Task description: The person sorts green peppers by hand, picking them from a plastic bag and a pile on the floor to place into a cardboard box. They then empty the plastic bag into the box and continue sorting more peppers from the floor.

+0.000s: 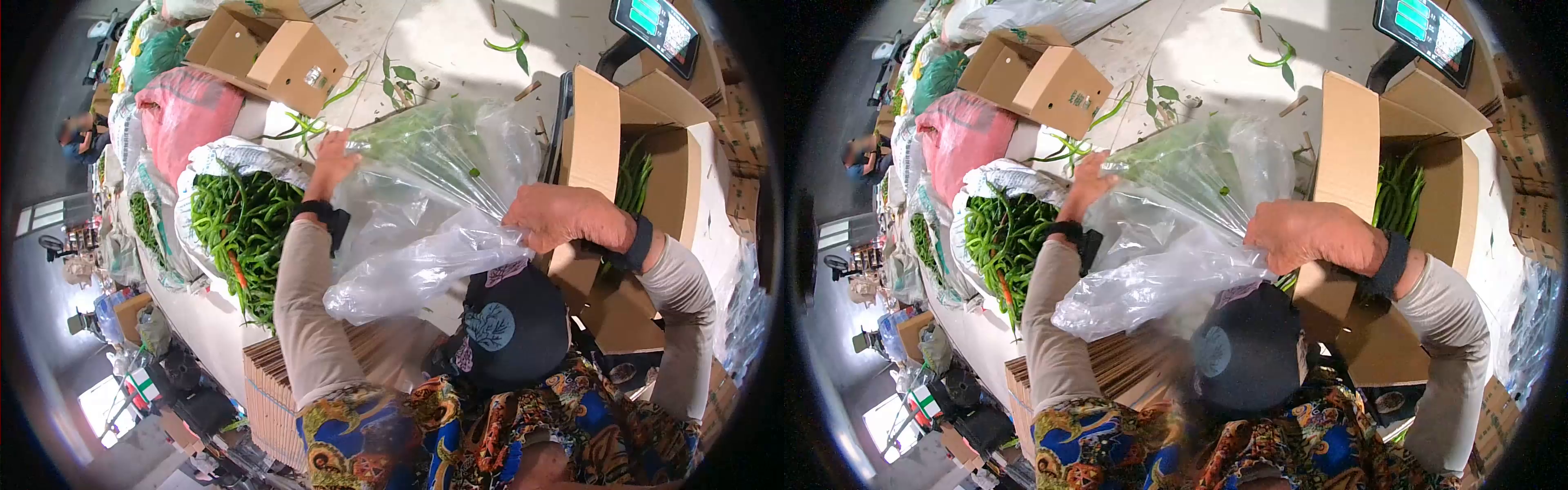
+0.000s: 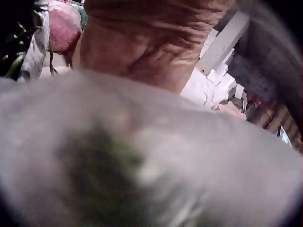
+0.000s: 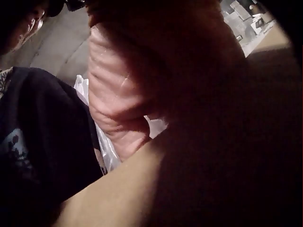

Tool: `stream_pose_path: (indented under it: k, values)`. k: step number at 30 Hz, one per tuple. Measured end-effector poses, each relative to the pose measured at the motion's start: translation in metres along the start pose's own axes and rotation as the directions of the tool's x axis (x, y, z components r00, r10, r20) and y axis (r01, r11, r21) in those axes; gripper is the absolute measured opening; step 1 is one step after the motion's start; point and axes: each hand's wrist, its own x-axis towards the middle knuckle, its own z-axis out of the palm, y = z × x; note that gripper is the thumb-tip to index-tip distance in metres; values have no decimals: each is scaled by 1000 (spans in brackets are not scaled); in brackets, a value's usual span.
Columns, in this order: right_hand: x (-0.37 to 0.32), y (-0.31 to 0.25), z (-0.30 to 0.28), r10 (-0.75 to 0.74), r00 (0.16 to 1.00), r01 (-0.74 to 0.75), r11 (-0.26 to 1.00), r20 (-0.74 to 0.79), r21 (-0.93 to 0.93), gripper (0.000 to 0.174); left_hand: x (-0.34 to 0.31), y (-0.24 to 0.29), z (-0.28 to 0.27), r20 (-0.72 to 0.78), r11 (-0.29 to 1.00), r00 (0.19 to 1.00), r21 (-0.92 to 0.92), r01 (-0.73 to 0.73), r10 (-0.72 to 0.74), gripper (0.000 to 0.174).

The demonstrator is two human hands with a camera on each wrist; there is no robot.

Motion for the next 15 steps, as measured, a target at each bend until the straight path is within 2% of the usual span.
stream_pose_path:
  k: [1,3,4,8,10,13,15]
  values:
    - [-1,-5,-4,8,1000,-8,1000,1,2,17,2,21,1,3,1000,1000,-6,-5,5,62]
    - [0,-13,-9,59,994,-46,990,94,-135,17,-3,63,-9,207,981,960,8,193,-190,61]
    - [0,-14,-8,61,994,-48,990,93,-133,17,-3,63,8,85,978,974,29,208,-210,49]
    - [-2,-12,-3,-14,999,18,990,32,-141,16,3,53,30,61,980,980,74,184,-189,37]
    - [-3,-10,-2,-38,999,40,987,10,-155,17,0,52,28,-46,987,986,-26,161,-162,23]
    - [-6,-8,3,-35,999,34,990,-5,-138,18,-6,35,22,-76,991,988,-25,130,-132,21]
    - [-8,-5,7,-116,988,101,984,-97,-147,18,-10,33,8,-127,993,987,-75,87,-96,15]
